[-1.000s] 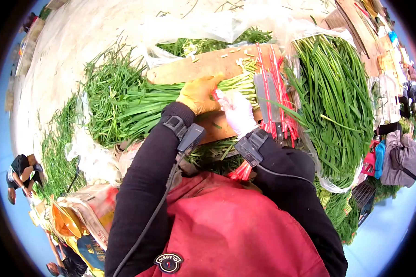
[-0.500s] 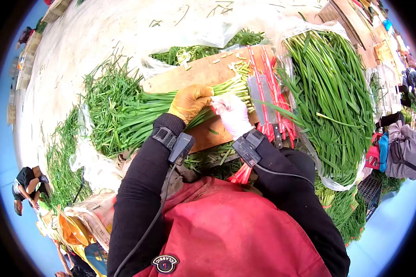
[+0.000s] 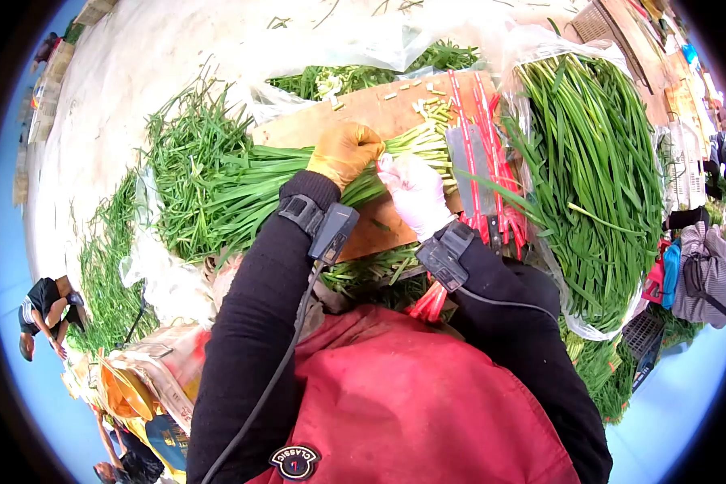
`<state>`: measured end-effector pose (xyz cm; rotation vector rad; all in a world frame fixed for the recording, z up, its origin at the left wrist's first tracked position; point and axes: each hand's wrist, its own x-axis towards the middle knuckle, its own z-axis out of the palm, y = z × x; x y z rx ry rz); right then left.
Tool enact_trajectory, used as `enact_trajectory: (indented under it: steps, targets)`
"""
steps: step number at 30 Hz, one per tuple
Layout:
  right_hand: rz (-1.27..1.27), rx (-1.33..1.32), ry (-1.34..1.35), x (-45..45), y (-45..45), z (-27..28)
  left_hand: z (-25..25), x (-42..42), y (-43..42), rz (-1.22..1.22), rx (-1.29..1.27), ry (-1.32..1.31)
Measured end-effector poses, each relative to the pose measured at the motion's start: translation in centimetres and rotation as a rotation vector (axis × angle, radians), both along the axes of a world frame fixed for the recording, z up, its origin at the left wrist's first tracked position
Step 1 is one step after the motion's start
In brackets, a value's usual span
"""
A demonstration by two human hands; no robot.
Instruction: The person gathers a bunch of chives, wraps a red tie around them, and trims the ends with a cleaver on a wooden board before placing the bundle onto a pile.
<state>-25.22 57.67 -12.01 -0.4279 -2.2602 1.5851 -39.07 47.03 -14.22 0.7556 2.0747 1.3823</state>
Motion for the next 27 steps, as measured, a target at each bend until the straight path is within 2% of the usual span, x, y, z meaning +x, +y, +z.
enact_trajectory:
  steps: [2, 5, 8, 9, 12, 17, 21, 27]
  targets:
    - [0.011, 0.157, -0.02, -0.2, 0.2, -0.2, -0.3, -0.4, 0.1, -0.026, 0.006, 0.011]
    - [-0.017, 0.11, -0.122, 0.1, -0.3, 1.6, -0.5, -0.4, -0.2, -0.077, 0.018, 0.123]
    - [-0.088, -0.173, 0.01, -0.2, -1.8, 0.0, -0.3, 0.2, -0.4, -0.054, -0.004, 0.114]
    - [-0.094, -0.156, -0.033, 0.1, -2.0, 0.1, 0.1, 0.3, -0.4, -0.058, 0.014, 0.187]
    - [-0.072, -0.119, 0.054, 0.3, -1.9, -1.7, 0.4, -0.6, -0.1, -0.115, -0.086, 0.179]
    - [-0.059, 0.441, 0.158, -0.3, -1.6, -2.6, 5.3, -1.4, 2.3, -0.409, -0.405, 0.652]
    - [-0.059, 0.467, 0.124, 0.0, -1.6, -2.4, 5.1, 0.5, 3.4, -0.306, -0.546, 0.703]
    - [-0.025, 0.418, 0.134, 0.2, -1.5, -2.5, 6.0, 2.3, 1.3, -0.135, -0.383, 0.375]
